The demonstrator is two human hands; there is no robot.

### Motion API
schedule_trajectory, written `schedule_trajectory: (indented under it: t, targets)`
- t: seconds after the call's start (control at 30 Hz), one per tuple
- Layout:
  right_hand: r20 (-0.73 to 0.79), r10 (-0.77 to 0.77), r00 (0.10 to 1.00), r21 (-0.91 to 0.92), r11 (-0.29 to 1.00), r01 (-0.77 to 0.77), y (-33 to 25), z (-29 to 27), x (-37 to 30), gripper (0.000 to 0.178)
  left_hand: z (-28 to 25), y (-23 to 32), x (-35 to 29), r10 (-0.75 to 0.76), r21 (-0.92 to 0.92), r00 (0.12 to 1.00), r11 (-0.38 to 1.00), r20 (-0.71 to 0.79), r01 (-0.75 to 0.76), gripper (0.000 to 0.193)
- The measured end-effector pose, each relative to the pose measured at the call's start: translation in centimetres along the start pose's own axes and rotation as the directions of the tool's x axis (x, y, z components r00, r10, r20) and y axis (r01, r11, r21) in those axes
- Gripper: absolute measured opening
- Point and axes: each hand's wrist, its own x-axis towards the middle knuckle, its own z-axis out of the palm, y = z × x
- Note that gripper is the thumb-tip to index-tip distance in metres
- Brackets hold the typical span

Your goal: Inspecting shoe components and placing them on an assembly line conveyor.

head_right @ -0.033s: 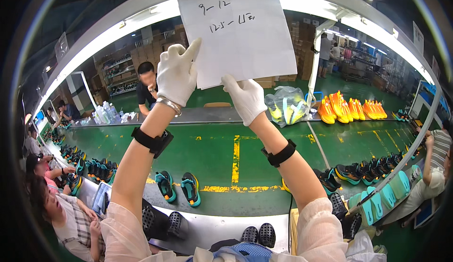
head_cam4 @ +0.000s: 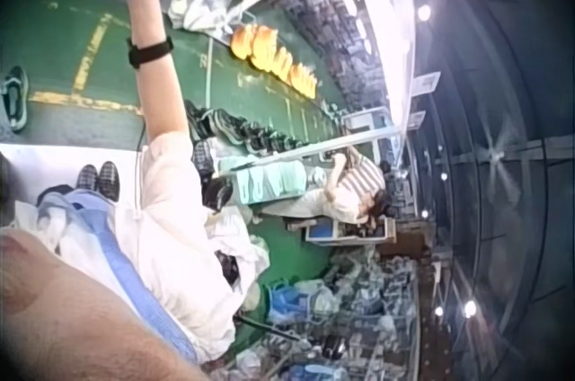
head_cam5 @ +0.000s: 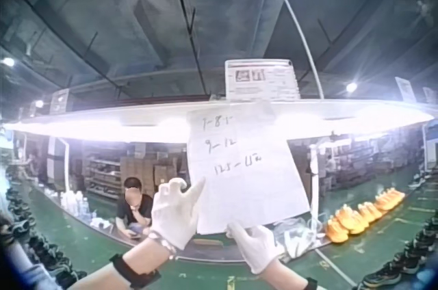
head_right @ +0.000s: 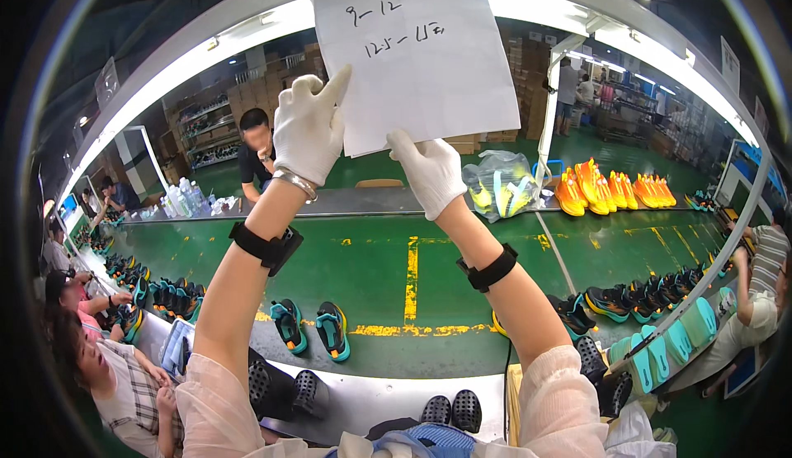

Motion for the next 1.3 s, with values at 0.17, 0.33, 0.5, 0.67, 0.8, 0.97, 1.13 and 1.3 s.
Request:
schedule_trajectory:
  t: [0.17, 0.33, 0.5, 0.67, 0.8, 0.97, 1.13, 1.3]
  targets:
    - [-0.005, -0.255, 0.967, 0.037, 0.966, 0.255, 2.1, -1.1, 0.4, 0.025, 0.2, 1.7, 0.3, 0.007, 0.022, 1.000, 1.000, -0.026, -0.006, 0.056]
    - [-0.083, -0.268, 0.960, 0.020, 0.962, 0.271, 2.2, -2.0, 0.0, 0.044, 0.3, 2.7, 0.5, -0.002, -0.018, 1.000, 1.000, 0.004, 0.002, 0.056]
    - [-0.054, -0.238, 0.970, 0.021, 0.971, 0.239, 1.6, -2.9, -0.5, 0.044, 0.4, 3.2, 0.5, -0.024, -0.049, 1.000, 0.998, 0.001, 0.024, 0.059]
    - [-0.041, -0.050, 0.998, 0.183, 0.981, 0.057, 1.4, -3.6, -0.9, 0.039, 1.0, 3.6, 0.4, 0.018, -0.027, 0.999, 0.999, -0.039, -0.019, 0.058]
    - [-0.011, -0.038, 0.999, 0.262, 0.964, 0.039, 1.1, -4.1, -1.7, 0.035, 0.9, 4.2, 0.5, 0.028, -0.032, 0.999, 0.999, -0.027, -0.029, 0.058]
    - [0.050, -0.053, 0.997, 0.172, 0.984, 0.044, 2.4, -5.5, -3.1, 0.031, 1.4, 5.0, 0.1, 0.034, -0.045, 0.999, 0.998, -0.018, -0.035, 0.057]
    - [0.143, 0.035, 0.989, 0.086, 0.995, -0.047, 2.7, -7.4, -6.1, 0.031, 1.7, 5.3, -0.2, 0.032, -0.088, 0.999, 0.996, -0.022, -0.034, 0.058]
    - [0.236, 0.074, 0.969, -0.052, 0.997, -0.064, 2.6, -9.9, -11.2, 0.028, 2.7, 5.6, -0.5, 0.025, -0.107, 0.999, 0.994, -0.024, -0.027, 0.058]
